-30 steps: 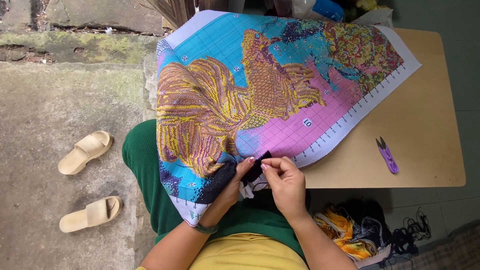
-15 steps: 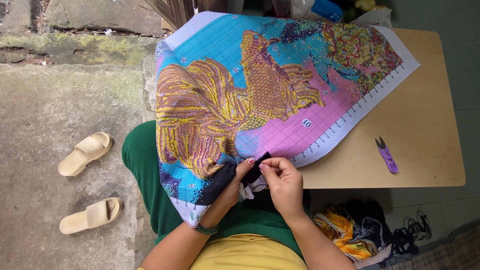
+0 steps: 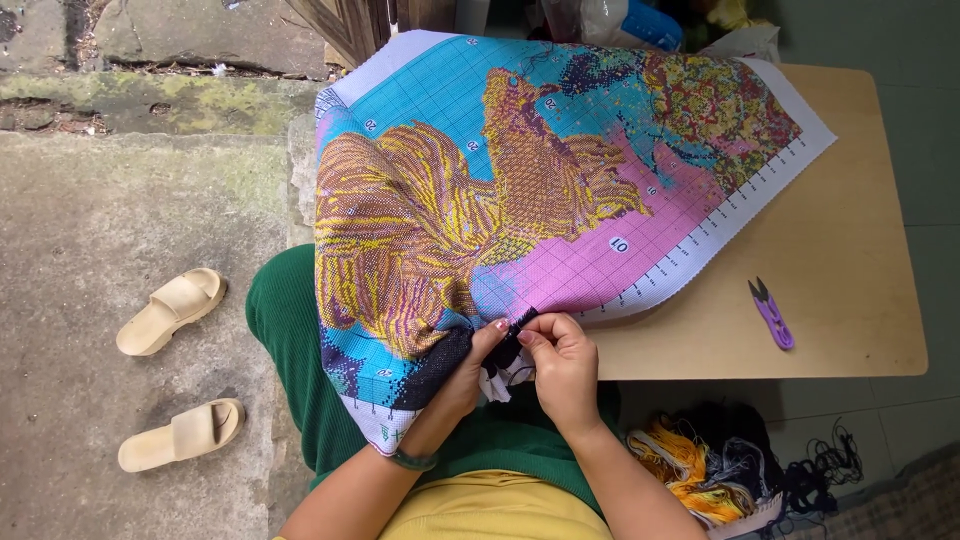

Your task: A person is cross-stitching on a large printed canvas using a needle and thread.

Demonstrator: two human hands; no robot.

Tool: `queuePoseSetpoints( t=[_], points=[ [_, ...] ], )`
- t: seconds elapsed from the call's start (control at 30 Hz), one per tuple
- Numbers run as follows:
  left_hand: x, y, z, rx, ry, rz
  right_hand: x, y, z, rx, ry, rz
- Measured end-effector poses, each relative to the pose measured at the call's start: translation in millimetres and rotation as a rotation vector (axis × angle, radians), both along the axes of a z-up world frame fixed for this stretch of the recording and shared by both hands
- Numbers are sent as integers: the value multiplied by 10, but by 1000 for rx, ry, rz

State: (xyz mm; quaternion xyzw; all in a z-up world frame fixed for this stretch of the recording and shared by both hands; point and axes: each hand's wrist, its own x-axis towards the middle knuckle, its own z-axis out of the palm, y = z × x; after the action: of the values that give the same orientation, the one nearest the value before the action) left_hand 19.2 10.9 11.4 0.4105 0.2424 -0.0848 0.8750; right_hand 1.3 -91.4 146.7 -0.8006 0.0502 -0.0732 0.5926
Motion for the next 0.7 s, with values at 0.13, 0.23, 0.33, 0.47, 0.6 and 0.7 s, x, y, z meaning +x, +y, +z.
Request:
queuePoseSetpoints(
  t=[0.13, 0.23, 0.33, 0.47, 0.6, 0.7],
  points=[
    [11, -30, 16, 6, -16, 18, 9, -11, -7, 35, 49, -2],
    [-1, -40, -7, 17, -22, 4, 15, 11, 0, 95, 82, -2],
    [-54, -37, 284, 64, -58, 22, 40, 59, -22, 203, 43, -18],
    [-22, 1, 524, 245, -122, -151, 97, 84, 77, -69, -185, 34],
    [-106, -186, -32, 510, -205, -236, 132, 25, 34, -444, -473, 25],
    [-4, -196, -173, 542, -196, -234, -52, -197, 383, 217, -210, 175]
  ],
)
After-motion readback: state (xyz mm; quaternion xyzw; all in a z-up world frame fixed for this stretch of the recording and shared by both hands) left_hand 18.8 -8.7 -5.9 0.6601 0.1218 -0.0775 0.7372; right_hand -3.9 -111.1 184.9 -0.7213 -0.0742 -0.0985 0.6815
